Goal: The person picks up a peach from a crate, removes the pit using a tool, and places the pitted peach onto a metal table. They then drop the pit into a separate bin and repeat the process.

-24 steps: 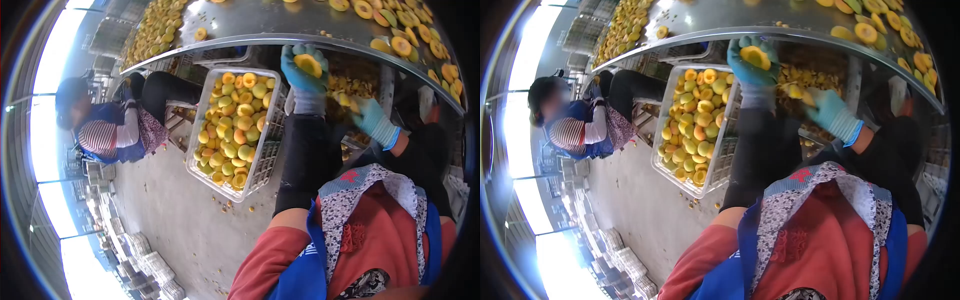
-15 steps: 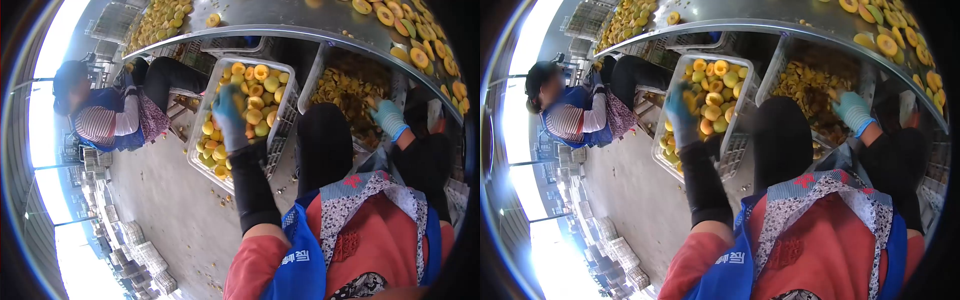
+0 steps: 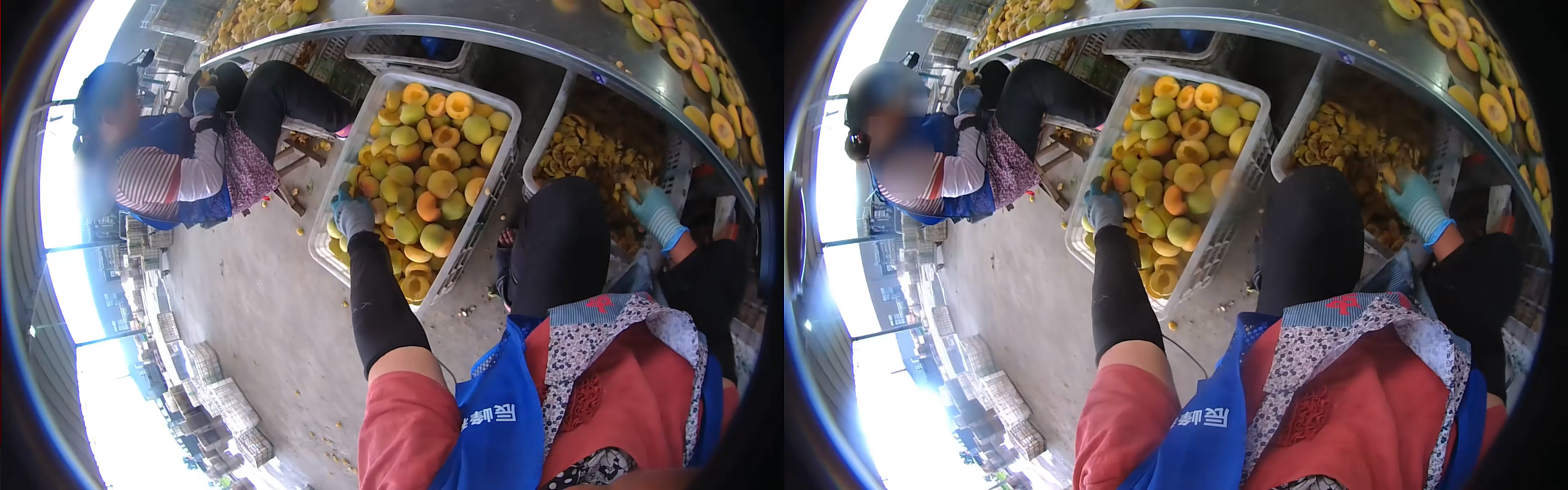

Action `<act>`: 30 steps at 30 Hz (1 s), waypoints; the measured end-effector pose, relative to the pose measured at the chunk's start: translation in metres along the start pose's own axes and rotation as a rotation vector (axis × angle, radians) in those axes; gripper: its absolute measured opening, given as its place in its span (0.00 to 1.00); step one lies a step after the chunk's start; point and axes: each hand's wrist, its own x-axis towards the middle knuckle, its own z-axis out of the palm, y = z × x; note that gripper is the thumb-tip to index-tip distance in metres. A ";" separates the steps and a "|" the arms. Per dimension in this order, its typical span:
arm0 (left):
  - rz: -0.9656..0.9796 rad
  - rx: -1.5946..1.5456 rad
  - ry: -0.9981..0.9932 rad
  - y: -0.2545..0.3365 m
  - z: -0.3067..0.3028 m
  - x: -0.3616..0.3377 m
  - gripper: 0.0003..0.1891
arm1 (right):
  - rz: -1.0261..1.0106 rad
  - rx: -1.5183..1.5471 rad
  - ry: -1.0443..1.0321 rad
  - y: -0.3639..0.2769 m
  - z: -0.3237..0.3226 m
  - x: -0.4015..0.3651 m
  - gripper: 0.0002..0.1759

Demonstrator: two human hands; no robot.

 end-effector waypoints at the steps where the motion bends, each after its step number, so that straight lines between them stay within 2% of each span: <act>1: 0.024 -0.052 -0.003 -0.001 -0.004 0.000 0.17 | -0.048 -0.053 0.017 0.009 0.005 0.005 0.27; 3: 0.078 -0.145 -0.015 -0.011 -0.016 0.004 0.19 | -0.035 -0.014 0.031 0.018 0.012 0.007 0.26; 5: 0.147 -0.377 0.169 -0.034 -0.030 -0.002 0.20 | 0.024 0.059 0.044 -0.004 0.001 -0.003 0.24; 6: 0.087 -0.432 0.213 -0.026 -0.056 -0.018 0.22 | 0.030 0.073 0.041 -0.013 -0.003 -0.007 0.23; 9: 0.178 0.008 0.426 -0.062 -0.062 -0.033 0.22 | -0.047 0.042 0.041 -0.026 -0.007 -0.013 0.22; 12: 0.125 -0.008 0.051 -0.135 -0.022 -0.023 0.21 | -0.253 -0.066 0.125 -0.016 0.006 -0.009 0.22; 13: 0.302 0.108 -0.140 -0.154 -0.029 -0.007 0.21 | -0.222 -0.083 0.107 -0.015 0.003 -0.009 0.22; 14: 0.213 0.112 -0.234 -0.152 -0.033 0.003 0.21 | -0.189 -0.095 0.088 -0.022 -0.001 -0.010 0.22; 15: 0.126 0.121 -0.328 -0.137 -0.038 0.013 0.21 | -0.157 -0.103 0.069 -0.029 -0.005 -0.011 0.22; 18: 0.345 0.157 -0.128 0.004 -0.085 0.002 0.23 | -0.108 -0.073 0.086 -0.049 -0.023 -0.021 0.21; 20: 0.293 -0.348 -0.242 0.099 -0.080 -0.004 0.27 | -0.122 -0.085 0.090 -0.044 -0.021 -0.020 0.20; 21: 0.518 -0.287 -0.190 0.125 -0.066 -0.005 0.32 | -0.132 -0.093 0.086 -0.042 -0.021 -0.020 0.20; 22: 0.476 -0.030 -0.194 0.136 -0.039 -0.002 0.35 | -0.160 -0.072 0.114 -0.041 -0.025 -0.024 0.19; 24: 0.291 0.092 -0.268 0.134 -0.027 -0.016 0.36 | -0.221 -0.013 0.189 -0.040 -0.039 -0.035 0.19; 25: 0.203 0.153 -0.302 0.129 -0.021 -0.022 0.36 | -0.175 0.040 0.174 -0.040 -0.046 -0.038 0.18; 27: 0.362 -0.008 -0.212 0.081 0.013 -0.040 0.34 | -0.080 0.147 0.127 -0.042 -0.054 -0.044 0.18; 28: 0.425 -0.054 -0.132 0.073 0.010 -0.047 0.34 | -0.098 0.130 0.144 -0.042 -0.054 -0.046 0.17; 30: 0.451 -0.146 -0.169 0.068 -0.007 -0.050 0.34 | -0.146 0.083 0.171 -0.042 -0.055 -0.050 0.16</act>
